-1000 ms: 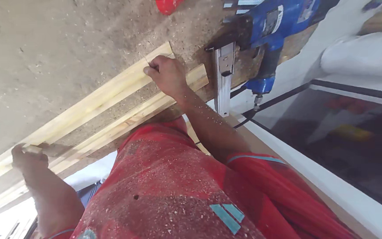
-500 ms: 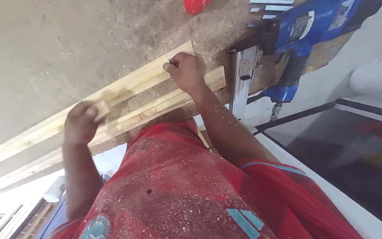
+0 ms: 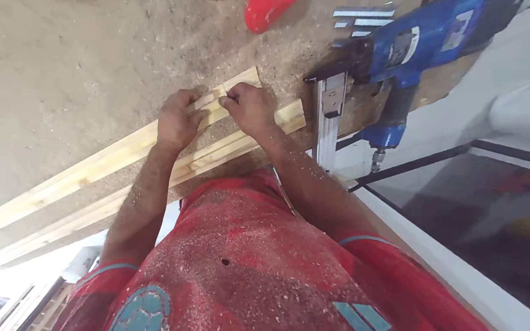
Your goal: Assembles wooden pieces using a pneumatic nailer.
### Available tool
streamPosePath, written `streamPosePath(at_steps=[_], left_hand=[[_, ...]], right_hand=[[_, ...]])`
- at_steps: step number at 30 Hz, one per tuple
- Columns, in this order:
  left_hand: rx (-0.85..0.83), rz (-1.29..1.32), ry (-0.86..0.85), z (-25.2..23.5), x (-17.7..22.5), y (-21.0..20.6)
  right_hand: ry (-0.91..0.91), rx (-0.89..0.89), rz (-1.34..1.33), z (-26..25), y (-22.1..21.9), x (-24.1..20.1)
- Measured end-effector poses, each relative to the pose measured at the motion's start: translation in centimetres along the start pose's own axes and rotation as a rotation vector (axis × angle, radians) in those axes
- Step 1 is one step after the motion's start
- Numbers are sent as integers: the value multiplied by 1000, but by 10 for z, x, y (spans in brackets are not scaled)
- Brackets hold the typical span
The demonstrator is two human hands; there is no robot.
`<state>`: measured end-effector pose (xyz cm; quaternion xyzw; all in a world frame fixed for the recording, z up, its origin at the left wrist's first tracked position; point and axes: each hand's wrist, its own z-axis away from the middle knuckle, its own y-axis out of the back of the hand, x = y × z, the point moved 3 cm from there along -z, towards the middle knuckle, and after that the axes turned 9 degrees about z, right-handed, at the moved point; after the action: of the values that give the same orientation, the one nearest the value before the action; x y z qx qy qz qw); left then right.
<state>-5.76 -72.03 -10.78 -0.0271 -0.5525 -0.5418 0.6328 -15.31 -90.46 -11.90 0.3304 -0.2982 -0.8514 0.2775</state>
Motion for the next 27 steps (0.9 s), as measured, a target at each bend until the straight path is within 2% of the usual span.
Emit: streamPosePath(at_steps=[4,8,17,20,25,26,27], left_hand=[[18,-138,33,2,10,-13],[148,-55,31,4,5,-23],[283,-61,-286,7,-8,-28],[262,-61,-228,7,-8,-26],[246,-59,-140,9,-10,-27],[252,-56,-138,8,-10,-27],[255,-50,-135,8,-11,-27]], right_hand=[[16,-20,8,-1,1,1],[33,3,-15,-1,-2,4],[71,-38,-92,-1,1,9],[116,6,-157,11,5,8],[106,-95,-137,1,4,7],[129,-75,-190,8,12,9],[142,18,-247,20,25,14]])
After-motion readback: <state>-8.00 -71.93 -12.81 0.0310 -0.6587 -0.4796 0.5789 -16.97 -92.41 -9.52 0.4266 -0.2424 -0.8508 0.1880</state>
